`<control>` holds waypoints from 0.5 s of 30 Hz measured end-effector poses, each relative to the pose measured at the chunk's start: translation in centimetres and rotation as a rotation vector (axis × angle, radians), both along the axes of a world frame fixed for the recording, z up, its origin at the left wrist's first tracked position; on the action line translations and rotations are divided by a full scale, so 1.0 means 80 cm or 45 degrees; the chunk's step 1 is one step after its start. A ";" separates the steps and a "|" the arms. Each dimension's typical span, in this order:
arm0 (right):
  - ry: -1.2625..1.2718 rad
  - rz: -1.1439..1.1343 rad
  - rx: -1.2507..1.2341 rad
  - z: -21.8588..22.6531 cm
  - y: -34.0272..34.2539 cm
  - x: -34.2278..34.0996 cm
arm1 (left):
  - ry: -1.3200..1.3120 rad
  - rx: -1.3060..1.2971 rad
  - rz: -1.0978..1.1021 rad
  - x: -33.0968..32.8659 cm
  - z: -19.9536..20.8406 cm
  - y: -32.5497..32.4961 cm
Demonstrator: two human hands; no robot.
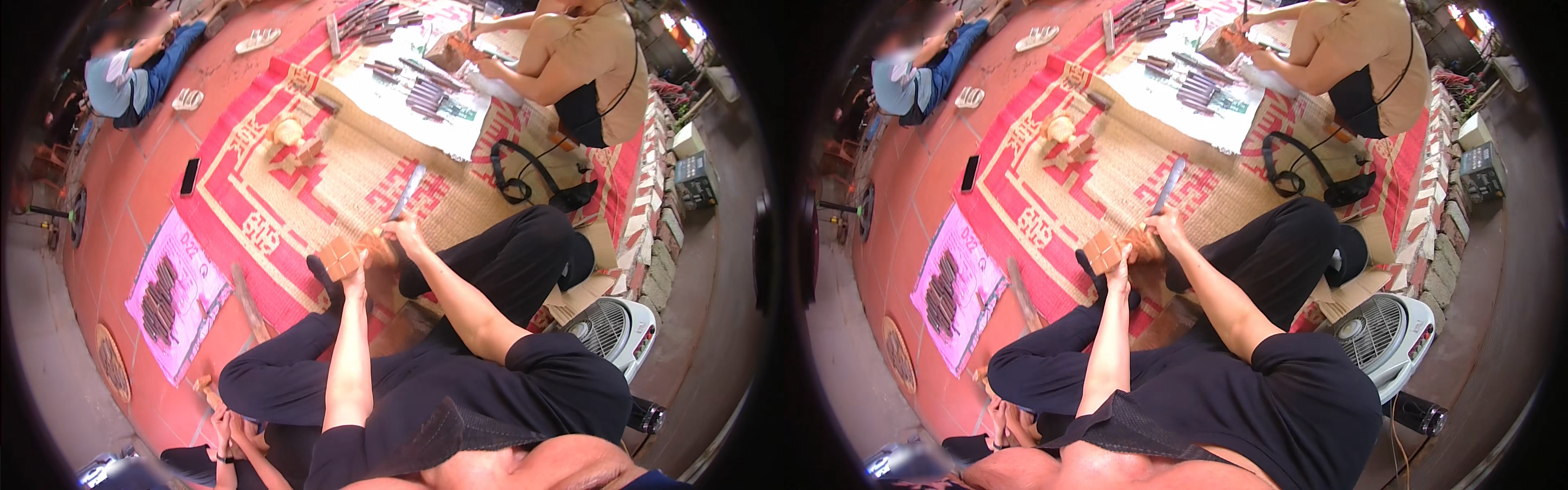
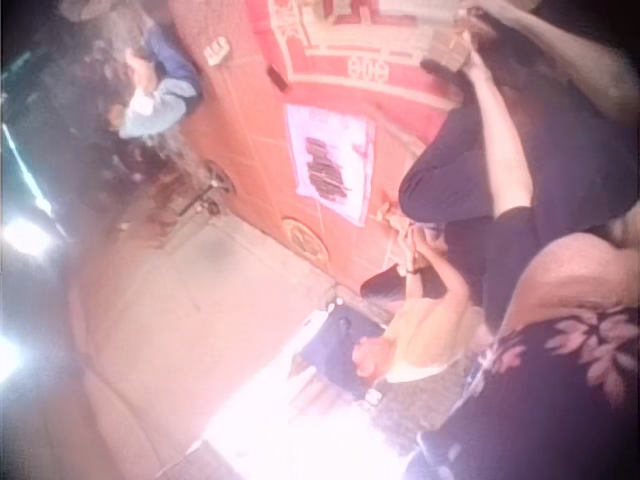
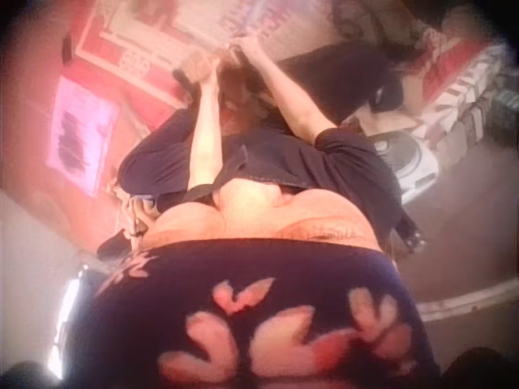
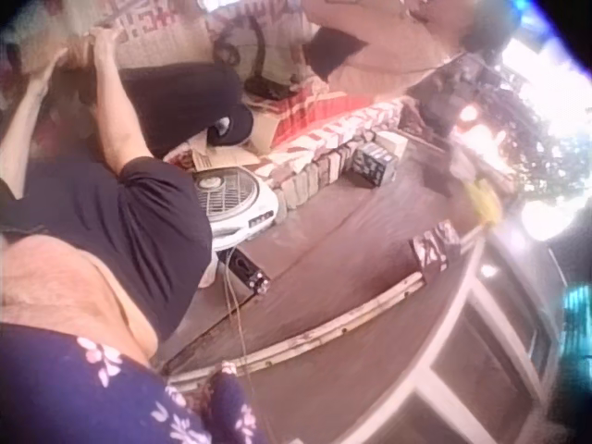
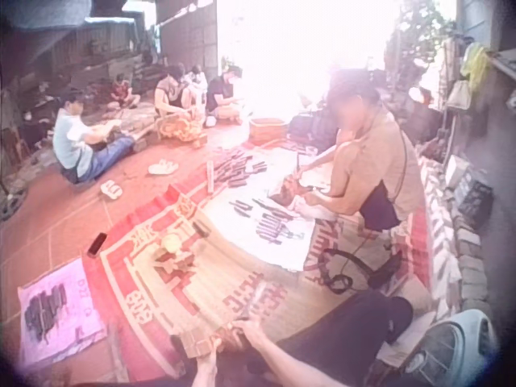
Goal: The person sits on a mat and carves a small wooden block using a knife. They hold the wood in their left hand and use the knife in their right hand to shape it, occasionally rotating the block to access different sides.
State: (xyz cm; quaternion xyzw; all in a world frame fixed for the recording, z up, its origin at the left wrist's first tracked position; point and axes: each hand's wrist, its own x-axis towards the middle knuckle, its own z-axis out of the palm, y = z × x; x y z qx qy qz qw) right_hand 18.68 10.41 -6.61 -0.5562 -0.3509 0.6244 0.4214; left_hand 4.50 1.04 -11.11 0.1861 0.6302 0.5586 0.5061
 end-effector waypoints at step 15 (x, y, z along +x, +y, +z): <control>0.125 -0.012 0.020 0.017 -0.008 -0.005 | -0.402 -0.084 0.061 -0.013 -0.001 0.002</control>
